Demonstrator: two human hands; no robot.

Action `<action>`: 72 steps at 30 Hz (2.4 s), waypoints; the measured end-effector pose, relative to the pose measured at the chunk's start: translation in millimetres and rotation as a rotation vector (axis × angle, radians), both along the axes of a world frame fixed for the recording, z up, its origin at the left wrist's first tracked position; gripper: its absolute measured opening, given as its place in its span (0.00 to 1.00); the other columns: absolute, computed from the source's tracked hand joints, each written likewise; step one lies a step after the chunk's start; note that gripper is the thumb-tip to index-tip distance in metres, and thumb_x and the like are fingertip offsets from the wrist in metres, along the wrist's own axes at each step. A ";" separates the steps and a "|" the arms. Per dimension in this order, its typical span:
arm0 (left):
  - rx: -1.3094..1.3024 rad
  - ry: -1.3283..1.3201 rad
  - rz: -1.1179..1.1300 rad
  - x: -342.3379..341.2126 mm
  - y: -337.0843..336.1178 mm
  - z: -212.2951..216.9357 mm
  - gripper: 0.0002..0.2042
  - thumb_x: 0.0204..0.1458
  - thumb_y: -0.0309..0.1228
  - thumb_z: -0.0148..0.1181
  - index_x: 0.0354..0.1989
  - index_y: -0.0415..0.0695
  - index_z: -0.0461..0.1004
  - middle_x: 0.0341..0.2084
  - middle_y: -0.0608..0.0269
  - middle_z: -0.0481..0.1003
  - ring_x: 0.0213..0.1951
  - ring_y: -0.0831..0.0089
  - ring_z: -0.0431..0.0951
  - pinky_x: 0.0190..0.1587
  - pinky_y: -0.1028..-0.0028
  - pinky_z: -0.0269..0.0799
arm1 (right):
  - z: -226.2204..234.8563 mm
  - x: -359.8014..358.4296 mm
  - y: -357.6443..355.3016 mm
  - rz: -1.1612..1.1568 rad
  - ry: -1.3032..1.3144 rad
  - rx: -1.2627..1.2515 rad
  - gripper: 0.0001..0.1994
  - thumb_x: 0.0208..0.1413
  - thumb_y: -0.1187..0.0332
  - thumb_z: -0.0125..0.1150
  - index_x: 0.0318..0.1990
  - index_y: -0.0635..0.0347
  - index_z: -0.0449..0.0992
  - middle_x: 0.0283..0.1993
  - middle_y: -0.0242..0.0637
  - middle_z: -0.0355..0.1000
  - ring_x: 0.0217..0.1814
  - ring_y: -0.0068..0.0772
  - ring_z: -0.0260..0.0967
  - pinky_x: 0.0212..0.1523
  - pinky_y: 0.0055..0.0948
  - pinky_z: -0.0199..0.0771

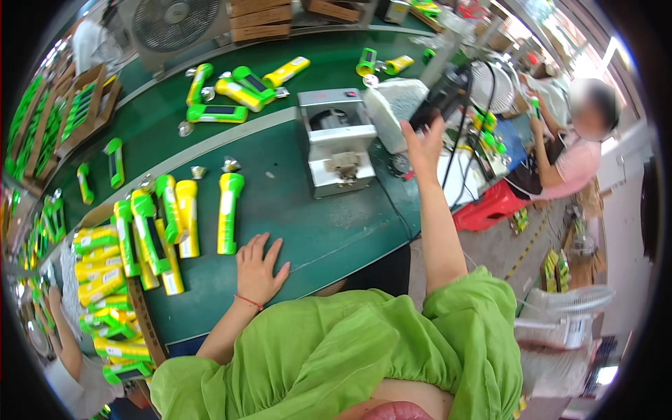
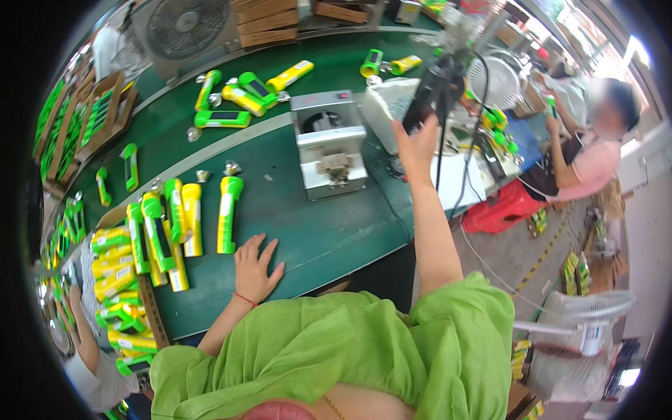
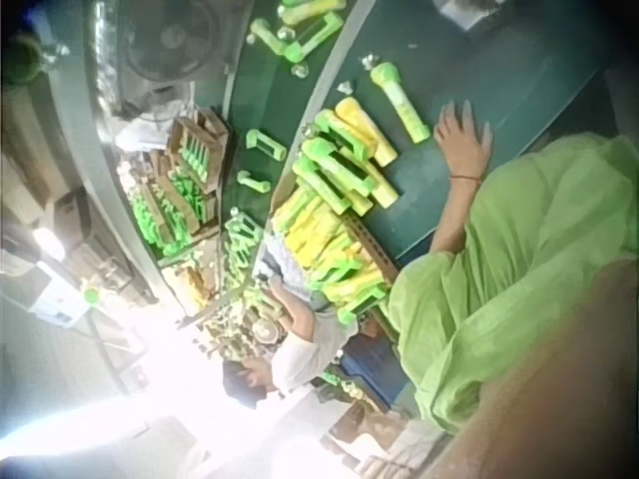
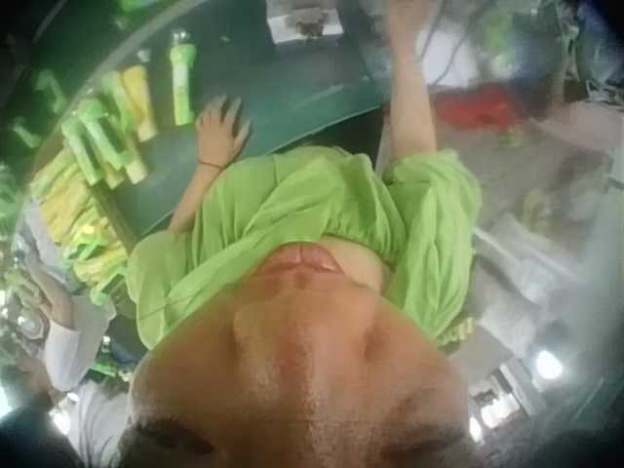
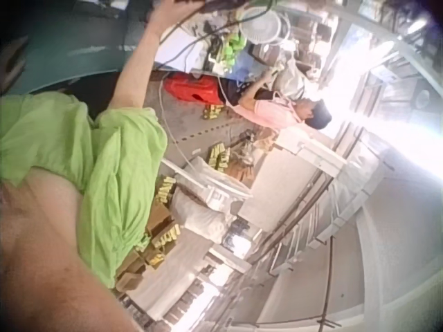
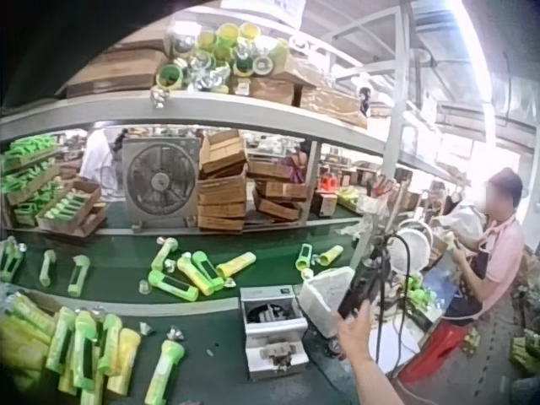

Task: Assemble solar-powered flashlights using an electric screwdriver on a factory assembly line.

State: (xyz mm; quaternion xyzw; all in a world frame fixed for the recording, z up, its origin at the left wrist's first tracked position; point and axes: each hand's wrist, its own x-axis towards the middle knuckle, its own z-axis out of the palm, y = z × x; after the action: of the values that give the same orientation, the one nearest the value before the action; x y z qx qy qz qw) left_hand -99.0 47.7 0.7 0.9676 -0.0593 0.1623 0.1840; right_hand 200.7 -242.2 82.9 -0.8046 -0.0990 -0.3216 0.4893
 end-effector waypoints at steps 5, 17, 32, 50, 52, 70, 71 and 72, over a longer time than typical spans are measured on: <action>-0.018 -0.002 -0.020 -3.2 -0.9 1.7 0.26 0.46 0.40 0.64 0.55 0.46 0.71 0.56 0.51 0.64 0.59 0.53 0.63 0.58 0.55 0.58 | -56.0 -94.1 11.7 -0.010 0.081 0.106 0.32 0.53 0.69 0.65 0.63 0.66 0.58 0.64 0.49 0.58 0.66 0.39 0.58 0.60 0.37 0.64; -0.056 -0.142 -0.110 18.4 15.3 -0.1 0.22 0.43 0.37 0.65 0.48 0.47 0.74 0.52 0.56 0.68 0.57 0.57 0.66 0.57 0.55 0.61 | 21.1 -155.2 172.4 1.075 0.577 -0.287 0.20 0.53 0.75 0.63 0.54 0.60 0.70 0.42 0.37 0.76 0.40 0.24 0.76 0.42 0.24 0.76; 0.167 0.041 0.310 66.0 105.7 50.5 0.31 0.47 0.27 0.60 0.63 0.41 0.63 0.69 0.40 0.45 0.67 0.41 0.51 0.63 0.50 0.56 | -48.9 117.5 349.5 0.255 0.474 -0.794 0.49 0.38 0.40 0.68 0.65 0.59 0.59 0.67 0.51 0.53 0.69 0.55 0.51 0.65 0.50 0.58; -1.262 0.294 0.788 355.3 206.5 -30.0 0.37 0.41 0.38 0.65 0.59 0.35 0.58 0.55 0.34 0.66 0.54 0.42 0.71 0.55 0.57 0.71 | -54.8 148.9 399.7 0.362 0.841 -1.037 0.62 0.29 0.42 0.72 0.66 0.77 0.49 0.66 0.61 0.55 0.70 0.51 0.55 0.65 0.37 0.62; -1.245 0.306 0.829 368.4 197.9 -30.4 0.36 0.41 0.36 0.64 0.59 0.33 0.57 0.52 0.36 0.68 0.52 0.45 0.73 0.53 0.58 0.72 | -50.0 142.9 390.9 0.347 0.898 -0.964 0.62 0.28 0.42 0.72 0.66 0.78 0.47 0.66 0.61 0.56 0.69 0.50 0.56 0.65 0.37 0.63; -0.924 -0.066 0.293 111.6 81.4 13.7 0.41 0.43 0.31 0.65 0.67 0.41 0.52 0.67 0.31 0.42 0.70 0.34 0.38 0.70 0.55 0.44 | 23.8 -35.7 298.6 1.101 1.264 -1.187 0.33 0.48 0.50 0.67 0.52 0.71 0.67 0.37 0.46 0.75 0.33 0.33 0.77 0.27 0.30 0.79; -0.808 -0.051 0.207 96.9 81.5 28.8 0.42 0.43 0.33 0.66 0.68 0.43 0.51 0.67 0.32 0.42 0.70 0.36 0.38 0.69 0.54 0.45 | 34.8 -31.4 302.5 1.110 1.357 -1.256 0.26 0.50 0.50 0.65 0.44 0.68 0.73 0.29 0.40 0.76 0.27 0.29 0.76 0.25 0.26 0.78; -0.694 -0.031 0.133 87.2 82.6 39.9 0.43 0.42 0.35 0.67 0.69 0.44 0.51 0.68 0.33 0.42 0.70 0.37 0.39 0.69 0.53 0.46 | 50.7 -20.9 306.2 1.169 1.307 -1.336 0.24 0.52 0.50 0.64 0.40 0.66 0.76 0.32 0.38 0.77 0.29 0.28 0.77 0.26 0.26 0.78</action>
State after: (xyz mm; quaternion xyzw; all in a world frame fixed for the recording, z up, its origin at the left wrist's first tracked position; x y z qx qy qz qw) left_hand -11.8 130.4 40.6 0.8466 0.0598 0.1992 0.4900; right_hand 179.8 64.0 133.7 -0.7511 -0.3405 0.5656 -0.0094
